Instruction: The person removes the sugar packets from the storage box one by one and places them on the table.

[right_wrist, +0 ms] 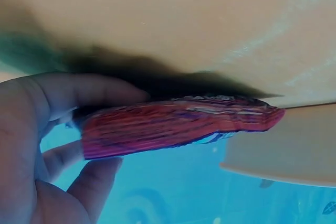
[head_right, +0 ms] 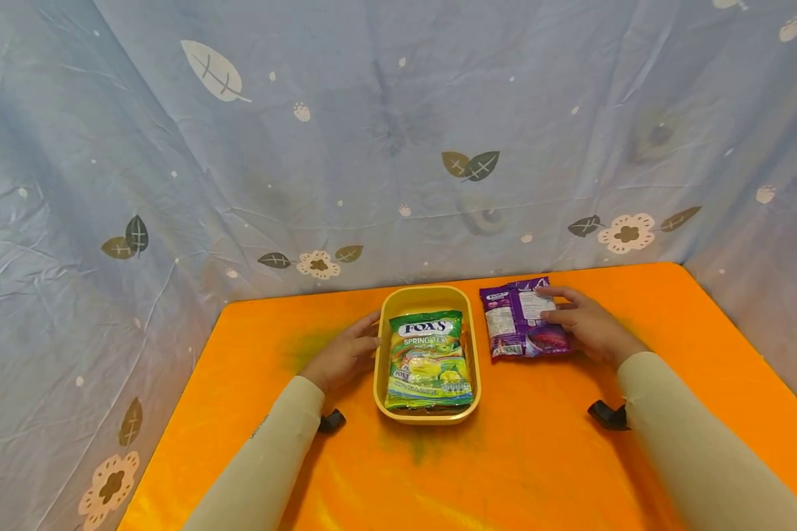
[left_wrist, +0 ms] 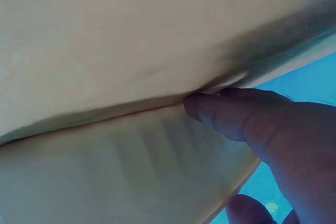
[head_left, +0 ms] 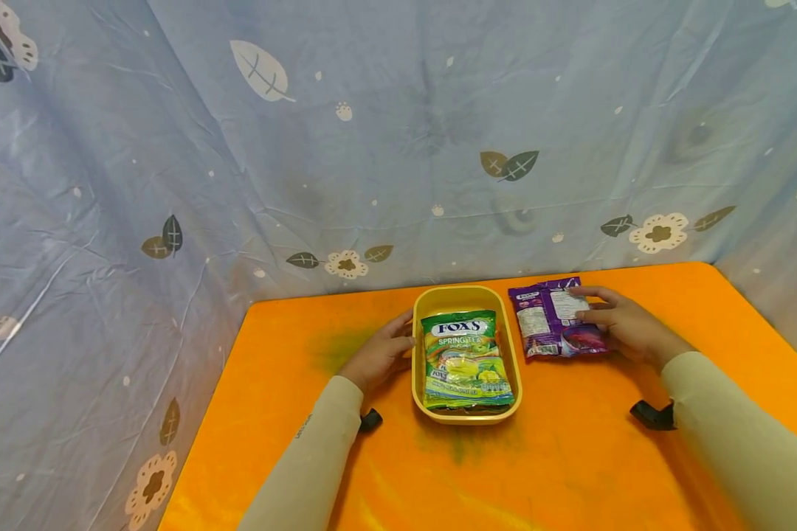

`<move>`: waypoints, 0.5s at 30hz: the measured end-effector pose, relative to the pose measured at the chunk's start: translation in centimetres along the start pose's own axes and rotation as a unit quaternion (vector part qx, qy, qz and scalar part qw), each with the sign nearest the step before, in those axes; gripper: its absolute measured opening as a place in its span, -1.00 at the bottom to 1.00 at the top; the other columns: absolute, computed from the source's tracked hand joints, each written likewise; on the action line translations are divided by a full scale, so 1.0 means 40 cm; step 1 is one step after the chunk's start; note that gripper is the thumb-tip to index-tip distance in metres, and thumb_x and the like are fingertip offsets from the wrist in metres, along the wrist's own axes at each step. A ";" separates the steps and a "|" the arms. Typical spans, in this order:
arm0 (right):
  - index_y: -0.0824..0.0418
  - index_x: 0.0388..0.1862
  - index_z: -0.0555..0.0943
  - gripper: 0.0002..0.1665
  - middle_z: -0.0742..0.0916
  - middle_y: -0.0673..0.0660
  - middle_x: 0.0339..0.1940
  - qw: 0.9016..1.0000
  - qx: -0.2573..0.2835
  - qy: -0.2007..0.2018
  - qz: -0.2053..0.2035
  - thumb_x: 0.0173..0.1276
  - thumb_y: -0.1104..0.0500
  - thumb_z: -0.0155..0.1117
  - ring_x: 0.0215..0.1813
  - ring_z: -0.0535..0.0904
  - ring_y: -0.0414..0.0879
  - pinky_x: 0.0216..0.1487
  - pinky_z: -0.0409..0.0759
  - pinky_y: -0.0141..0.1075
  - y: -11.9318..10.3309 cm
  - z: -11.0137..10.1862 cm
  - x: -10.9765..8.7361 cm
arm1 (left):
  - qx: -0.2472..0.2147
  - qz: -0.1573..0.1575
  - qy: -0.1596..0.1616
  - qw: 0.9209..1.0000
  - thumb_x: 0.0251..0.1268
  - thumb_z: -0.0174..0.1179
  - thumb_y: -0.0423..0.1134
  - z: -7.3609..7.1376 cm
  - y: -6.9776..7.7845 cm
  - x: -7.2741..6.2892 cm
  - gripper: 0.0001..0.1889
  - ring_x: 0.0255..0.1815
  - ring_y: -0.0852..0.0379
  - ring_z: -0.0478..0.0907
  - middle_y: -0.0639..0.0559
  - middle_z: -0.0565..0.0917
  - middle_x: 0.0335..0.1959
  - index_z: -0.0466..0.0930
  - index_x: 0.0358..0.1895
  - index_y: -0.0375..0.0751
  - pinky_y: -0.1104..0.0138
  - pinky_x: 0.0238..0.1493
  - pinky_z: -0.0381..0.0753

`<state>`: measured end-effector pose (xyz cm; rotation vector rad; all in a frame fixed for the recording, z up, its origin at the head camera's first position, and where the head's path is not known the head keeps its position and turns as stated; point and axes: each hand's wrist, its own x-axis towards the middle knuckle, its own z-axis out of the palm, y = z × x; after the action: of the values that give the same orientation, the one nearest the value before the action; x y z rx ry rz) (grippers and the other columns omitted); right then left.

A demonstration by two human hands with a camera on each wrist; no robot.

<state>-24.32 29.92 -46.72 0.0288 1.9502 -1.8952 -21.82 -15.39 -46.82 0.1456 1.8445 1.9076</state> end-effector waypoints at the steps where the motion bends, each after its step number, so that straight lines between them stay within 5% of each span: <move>1: 0.03 0.79 0.15 -0.27 0.25 0.52 0.59 1.000 -0.001 -0.001 0.000 0.78 0.18 0.12 0.04 0.74 -0.05 0.11 0.77 -0.07 0.000 -0.005 -0.002 | 0.000 -0.002 0.001 1.000 0.67 0.05 -0.33 0.000 0.000 -0.001 -0.25 0.47 -0.16 0.50 -0.09 0.23 0.72 0.07 0.81 0.04 -0.06 0.43 0.52; 7: 0.04 0.78 0.14 -0.29 0.48 0.35 0.40 1.000 -0.002 -0.005 -0.005 0.79 0.17 0.11 0.05 0.78 -0.01 0.10 0.78 0.00 0.006 -0.028 -0.010 | -0.001 0.003 -0.002 1.000 0.66 0.04 -0.33 -0.002 -0.003 0.000 -0.26 0.44 -0.18 0.53 -0.14 0.23 0.72 0.07 0.81 0.00 -0.07 0.44 0.52; 15: 0.10 0.84 0.01 -0.20 0.34 0.47 0.59 0.999 -0.032 0.002 -0.011 0.81 0.10 0.09 0.09 0.76 -0.13 0.12 0.77 -0.05 0.017 -0.054 -0.030 | -0.002 0.004 -0.002 1.000 0.66 0.04 -0.33 0.000 -0.003 0.000 -0.26 0.44 -0.19 0.53 -0.15 0.23 0.72 0.08 0.81 -0.01 -0.07 0.44 0.51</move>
<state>-23.62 32.37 -47.04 -0.0071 2.0211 -1.8470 -21.78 -15.40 -46.93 0.1558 1.8411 1.9153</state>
